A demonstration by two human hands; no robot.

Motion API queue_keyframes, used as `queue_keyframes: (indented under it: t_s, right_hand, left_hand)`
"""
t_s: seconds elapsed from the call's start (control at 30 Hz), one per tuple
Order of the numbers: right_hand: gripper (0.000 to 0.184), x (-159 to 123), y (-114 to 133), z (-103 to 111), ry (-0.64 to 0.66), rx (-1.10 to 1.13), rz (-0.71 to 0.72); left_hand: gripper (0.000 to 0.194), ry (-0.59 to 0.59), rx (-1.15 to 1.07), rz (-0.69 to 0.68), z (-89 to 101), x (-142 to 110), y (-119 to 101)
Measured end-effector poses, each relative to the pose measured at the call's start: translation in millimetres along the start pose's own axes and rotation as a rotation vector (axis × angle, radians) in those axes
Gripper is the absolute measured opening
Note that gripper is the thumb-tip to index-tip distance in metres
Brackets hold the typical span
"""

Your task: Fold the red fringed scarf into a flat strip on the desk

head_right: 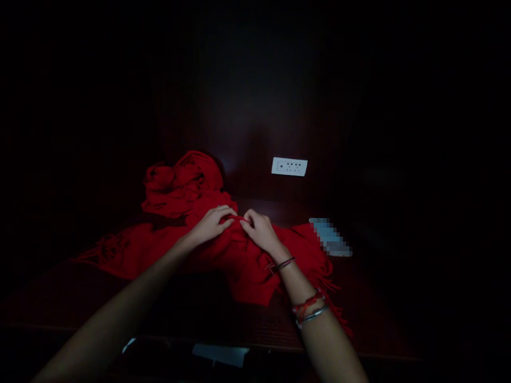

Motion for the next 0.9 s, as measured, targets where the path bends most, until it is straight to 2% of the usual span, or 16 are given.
queue_keyframes:
  t_s: [0.23, 0.33, 0.4, 0.5, 0.6, 0.67, 0.77, 0.9]
  right_hand:
    - [0.009, 3, -28, 34, -0.206, 0.232, -0.153]
    - [0.006, 3, -29, 31, -0.132, 0.199, -0.147]
    - [0.005, 3, -23, 24, -0.037, 0.161, -0.106]
    - [0.012, 2, -11, 16, 0.042, 0.148, -0.049]
    - [0.016, 1, -10, 25, -0.055, 0.167, -0.080]
    - [0.016, 1, -15, 31, -0.130, 0.212, -0.133]
    - [0.016, 1, -21, 33, -0.123, 0.323, -0.178]
    - [0.019, -1, -37, 41, -0.158, 0.462, -0.267]
  left_hand:
    - [0.024, 0.076, 0.214, 0.188, 7.0, -6, 30]
    - [0.027, 0.147, 0.227, 0.237, 2.0, -10, 35]
    - [0.029, 0.149, 0.183, 0.194, -3.0, -10, 28]
    - [0.023, 0.097, 0.035, 0.045, -6.1, -6, 6]
    - [0.018, 0.078, -0.071, 0.000, -2.8, -3, -4]
    - [0.019, 0.049, -0.054, -0.005, 4.0, -1, -3]
    - [0.021, 0.026, 0.078, 0.019, 12.1, -1, 8]
    - [0.025, 0.027, 0.268, 0.216, 21.0, -5, 38]
Point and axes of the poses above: each hand's wrist, its own x-axis towards the middle knuckle, its own z-axis out of the back of the hand, y = z × x, the point moved 8 cm from there along x, towards the middle knuckle, and after that the axes turned 12 degrees about -x, right-handed, at the moved point
